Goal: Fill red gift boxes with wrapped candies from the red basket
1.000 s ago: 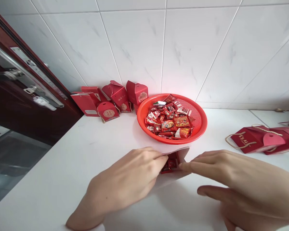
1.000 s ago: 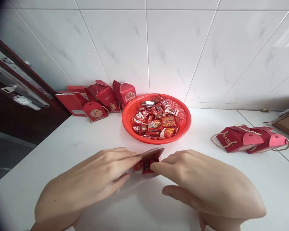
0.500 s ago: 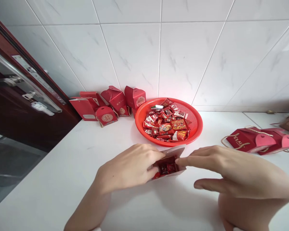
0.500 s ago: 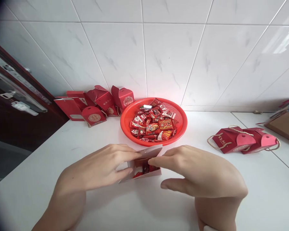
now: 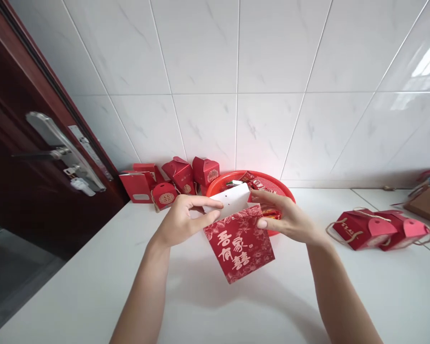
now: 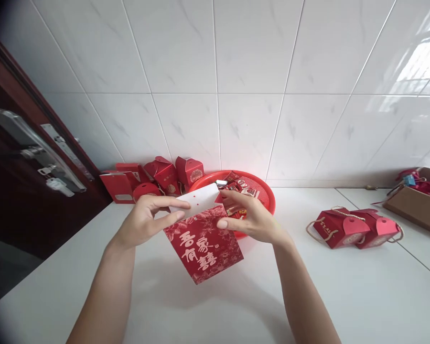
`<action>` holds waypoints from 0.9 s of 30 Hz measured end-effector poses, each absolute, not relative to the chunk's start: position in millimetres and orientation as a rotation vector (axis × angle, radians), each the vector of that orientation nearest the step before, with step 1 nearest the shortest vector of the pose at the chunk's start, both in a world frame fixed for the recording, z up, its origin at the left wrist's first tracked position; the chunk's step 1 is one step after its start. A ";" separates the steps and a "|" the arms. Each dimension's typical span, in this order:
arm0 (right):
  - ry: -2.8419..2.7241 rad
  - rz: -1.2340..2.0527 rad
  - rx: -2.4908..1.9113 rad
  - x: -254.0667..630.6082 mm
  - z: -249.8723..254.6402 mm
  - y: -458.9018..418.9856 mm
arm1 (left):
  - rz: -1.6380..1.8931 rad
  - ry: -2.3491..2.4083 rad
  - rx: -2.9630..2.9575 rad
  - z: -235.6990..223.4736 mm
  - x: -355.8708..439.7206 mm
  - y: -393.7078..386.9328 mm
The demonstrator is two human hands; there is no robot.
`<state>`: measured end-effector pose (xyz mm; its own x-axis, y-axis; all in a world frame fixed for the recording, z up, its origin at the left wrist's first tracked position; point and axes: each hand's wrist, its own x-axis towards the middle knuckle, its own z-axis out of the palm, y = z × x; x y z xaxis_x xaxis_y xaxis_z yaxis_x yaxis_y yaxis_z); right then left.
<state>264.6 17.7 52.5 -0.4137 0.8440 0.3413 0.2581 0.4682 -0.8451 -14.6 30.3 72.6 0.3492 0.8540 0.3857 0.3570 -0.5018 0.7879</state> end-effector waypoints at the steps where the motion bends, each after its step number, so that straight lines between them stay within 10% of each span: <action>1: -1.880 0.944 -0.902 258.2 50.5 19.3 | 1.119 1.059 1.997 72.3 -13.3 30.8; 27: -1.506 1.002 -0.801 242.7 53.6 11.5 | 1.417 0.856 1.711 61.6 12.9 19.9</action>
<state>242.7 11.5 53.6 -0.1670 0.8954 0.4129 -0.0348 0.4131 -0.9100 12.9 19.9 61.6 0.1663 0.8560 0.4896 0.0355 -0.5014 0.8645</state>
